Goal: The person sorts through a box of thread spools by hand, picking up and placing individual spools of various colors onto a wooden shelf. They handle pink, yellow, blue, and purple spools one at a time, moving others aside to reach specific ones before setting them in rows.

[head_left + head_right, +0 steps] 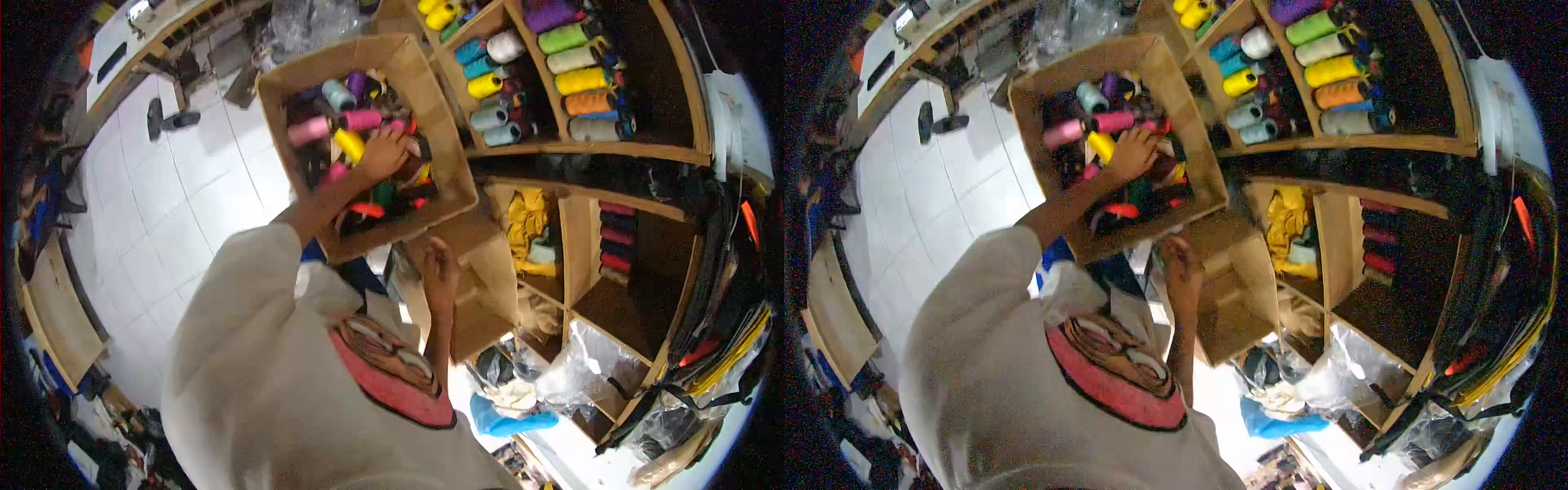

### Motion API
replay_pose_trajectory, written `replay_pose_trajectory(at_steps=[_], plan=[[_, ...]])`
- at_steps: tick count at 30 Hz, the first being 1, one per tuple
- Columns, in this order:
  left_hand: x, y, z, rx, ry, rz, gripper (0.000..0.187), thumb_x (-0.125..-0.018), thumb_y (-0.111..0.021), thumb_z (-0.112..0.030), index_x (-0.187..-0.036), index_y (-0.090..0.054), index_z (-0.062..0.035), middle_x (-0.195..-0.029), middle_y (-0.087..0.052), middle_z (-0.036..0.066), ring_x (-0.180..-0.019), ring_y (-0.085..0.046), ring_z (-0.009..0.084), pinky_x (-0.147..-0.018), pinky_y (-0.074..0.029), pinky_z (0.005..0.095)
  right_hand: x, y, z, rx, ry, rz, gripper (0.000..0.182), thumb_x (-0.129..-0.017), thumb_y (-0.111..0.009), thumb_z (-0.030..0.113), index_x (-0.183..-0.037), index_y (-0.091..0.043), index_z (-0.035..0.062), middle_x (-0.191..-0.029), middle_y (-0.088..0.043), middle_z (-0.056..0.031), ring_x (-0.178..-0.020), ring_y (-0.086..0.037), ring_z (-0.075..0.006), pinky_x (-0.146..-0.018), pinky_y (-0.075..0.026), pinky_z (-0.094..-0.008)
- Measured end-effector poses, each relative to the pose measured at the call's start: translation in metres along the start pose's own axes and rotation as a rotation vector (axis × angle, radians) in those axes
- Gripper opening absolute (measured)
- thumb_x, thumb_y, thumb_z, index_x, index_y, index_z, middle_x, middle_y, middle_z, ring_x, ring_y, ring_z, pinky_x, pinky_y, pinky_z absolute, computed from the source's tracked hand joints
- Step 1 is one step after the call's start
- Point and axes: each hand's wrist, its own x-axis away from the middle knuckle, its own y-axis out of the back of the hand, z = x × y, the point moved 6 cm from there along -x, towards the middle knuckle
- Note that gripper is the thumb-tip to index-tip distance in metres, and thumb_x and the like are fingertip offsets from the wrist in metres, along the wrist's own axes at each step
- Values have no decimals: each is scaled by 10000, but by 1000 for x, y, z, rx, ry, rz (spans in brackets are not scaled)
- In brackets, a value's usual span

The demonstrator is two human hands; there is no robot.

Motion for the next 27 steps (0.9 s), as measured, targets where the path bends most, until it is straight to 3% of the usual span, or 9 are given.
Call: replay_pose_trajectory(at_steps=[1,3,4,8,14,15,22,26,27], plan=[[-19,11,15,-30,50,9,402,-816,-603,-281,-1155,-567,-68,-1153,-524,140,-1067,-496,331,-843,-421,465,-14,-4,2,33,121,-6,208,-940,-534,121,-1124,-593,44,-1076,-652,-133,-952,-632,-262,-885,-478,-346],[-51,44,42,-59,161,65,412,-807,-624,-263,-1154,-541,-57,-1104,-524,153,-1038,-496,331,-825,-420,461,-54,-16,0,23,107,57,188,-923,-560,133,-1087,-596,47,-1122,-640,-142,-1008,-623,-277,-887,-482,-371],[-62,40,67,-110,230,-94,398,-806,-622,-245,-1148,-528,-64,-1098,-530,157,-1046,-510,335,-829,-434,469,-75,-23,-3,21,88,98,180,-915,-573,139,-1069,-598,49,-1146,-635,-146,-1037,-619,-284,-888,-484,-384],[-79,-23,168,-155,507,39,410,-749,-646,-273,-1076,-547,-47,-1038,-603,152,-1039,-569,343,-806,-460,456,-151,-71,-51,909,378,449,300,-842,-619,111,-1135,-582,58,-1119,-616,-163,-1095,-579,-321,-885,-491,-448],[-88,-27,182,-126,562,364,605,-800,-617,-389,-1276,-476,-43,-1154,-620,207,-1126,-556,368,-931,-338,585,-180,-119,-141,1292,555,673,306,-845,-610,129,-1140,-575,55,-1114,-611,-160,-1081,-577,-320,-885,-488,-443],[-90,-39,187,-221,571,309,737,-811,-608,-450,-1391,-377,-57,-1177,-624,210,-1157,-539,380,-975,-291,574,-183,-125,-153,1312,571,678,307,-845,-609,132,-1141,-574,55,-1113,-610,-159,-1079,-576,-319,-885,-487,-442],[-98,-43,186,-67,622,349,768,-774,-634,-496,-1379,-395,-88,-1152,-645,174,-1190,-531,364,-955,-305,618,-190,-139,-200,1385,627,681,316,-848,-599,152,-1147,-567,52,-1106,-604,-155,-1062,-574,-317,-885,-483,-435],[-106,-18,161,364,500,82,692,-740,-655,-488,-1199,-468,-5,-1096,-591,246,-1050,-568,406,-900,-435,511,-189,-138,-211,1388,635,679,322,-850,-593,164,-1150,-562,51,-1103,-600,-152,-1052,-572,-316,-886,-481,-431],[-111,-2,147,366,346,-44,598,-753,-640,-435,-1125,-500,11,-1028,-586,237,-1003,-569,395,-881,-457,409,-191,-138,-213,1391,637,675,324,-850,-592,167,-1151,-561,50,-1102,-599,-151,-1050,-572,-316,-886,-480,-431]])
